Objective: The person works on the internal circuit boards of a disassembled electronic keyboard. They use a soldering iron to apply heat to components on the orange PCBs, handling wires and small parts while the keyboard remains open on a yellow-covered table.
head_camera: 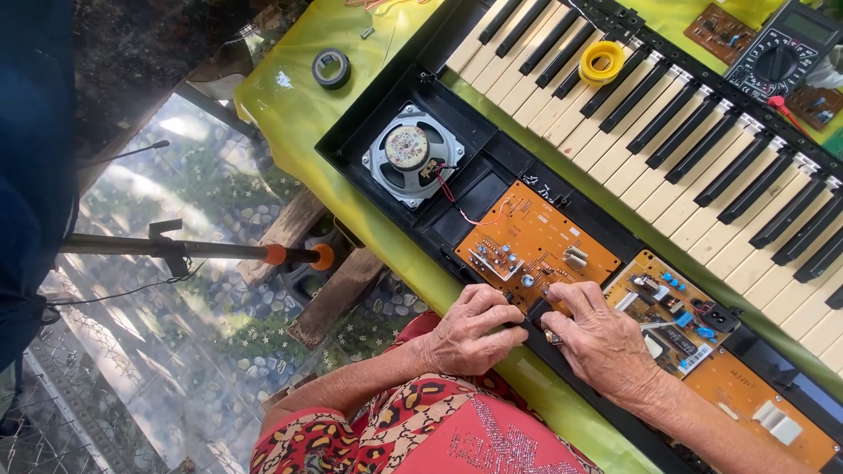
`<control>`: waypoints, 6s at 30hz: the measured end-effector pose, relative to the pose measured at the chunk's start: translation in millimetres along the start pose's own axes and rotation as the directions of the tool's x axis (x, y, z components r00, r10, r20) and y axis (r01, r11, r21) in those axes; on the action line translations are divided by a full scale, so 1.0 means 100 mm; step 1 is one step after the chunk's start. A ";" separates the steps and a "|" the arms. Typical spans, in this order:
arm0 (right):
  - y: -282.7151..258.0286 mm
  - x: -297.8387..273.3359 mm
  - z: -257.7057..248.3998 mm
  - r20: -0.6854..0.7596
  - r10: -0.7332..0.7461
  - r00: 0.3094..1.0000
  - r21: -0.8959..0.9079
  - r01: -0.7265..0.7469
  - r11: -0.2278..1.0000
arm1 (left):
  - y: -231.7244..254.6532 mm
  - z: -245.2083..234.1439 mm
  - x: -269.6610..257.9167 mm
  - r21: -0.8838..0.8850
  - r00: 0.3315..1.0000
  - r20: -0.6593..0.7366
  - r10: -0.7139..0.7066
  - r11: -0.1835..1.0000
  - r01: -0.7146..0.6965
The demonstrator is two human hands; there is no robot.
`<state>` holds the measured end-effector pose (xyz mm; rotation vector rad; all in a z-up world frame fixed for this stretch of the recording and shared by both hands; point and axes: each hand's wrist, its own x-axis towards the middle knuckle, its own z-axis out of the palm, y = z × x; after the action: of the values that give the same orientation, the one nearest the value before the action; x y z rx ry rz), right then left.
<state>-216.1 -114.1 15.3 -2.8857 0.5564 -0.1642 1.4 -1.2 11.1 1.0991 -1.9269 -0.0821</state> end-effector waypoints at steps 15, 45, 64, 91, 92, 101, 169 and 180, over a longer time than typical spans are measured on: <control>0.08 0.11 -0.10 -0.241 -0.186 0.953 0.076 0.210 0.975 | -0.05 0.18 -0.06 0.022 0.995 -0.086 0.043 0.999 -0.042; -0.03 0.12 -0.10 -0.203 -0.035 0.979 0.174 0.071 0.982 | -0.03 0.18 -0.09 0.051 0.998 -0.060 0.014 0.999 -0.011; -0.04 0.15 -0.19 -0.093 -0.006 0.996 0.379 0.041 0.924 | -0.02 0.17 -0.07 0.060 0.998 -0.066 0.019 0.998 -0.015; -0.05 0.07 -0.05 -0.297 -0.023 0.954 0.161 0.074 0.984 | -0.03 0.20 -0.11 0.114 1.000 -0.006 0.022 0.993 -0.021; -0.04 0.06 -0.04 -0.309 -0.031 0.951 0.157 0.082 0.984 | -0.03 0.21 -0.11 0.112 1.000 -0.007 0.021 0.994 -0.020; -0.06 0.01 0.02 -0.275 -0.022 0.961 0.115 0.055 0.992 | -0.02 0.22 -0.12 0.122 1.000 0.023 0.009 0.992 -0.012; -0.09 -0.05 0.08 0.057 0.244 0.968 0.149 -0.250 0.957 | -0.02 0.18 -0.04 0.150 0.989 0.134 0.060 0.985 -0.080; -0.02 -0.04 0.07 0.025 0.112 0.993 0.140 -0.115 0.984 | -0.02 0.21 -0.08 0.164 0.992 0.108 0.065 0.983 -0.083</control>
<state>-217.8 -109.8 8.7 -2.7083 0.6757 -0.1544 -10.8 -4.4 -8.0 1.1508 -2.0946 0.0681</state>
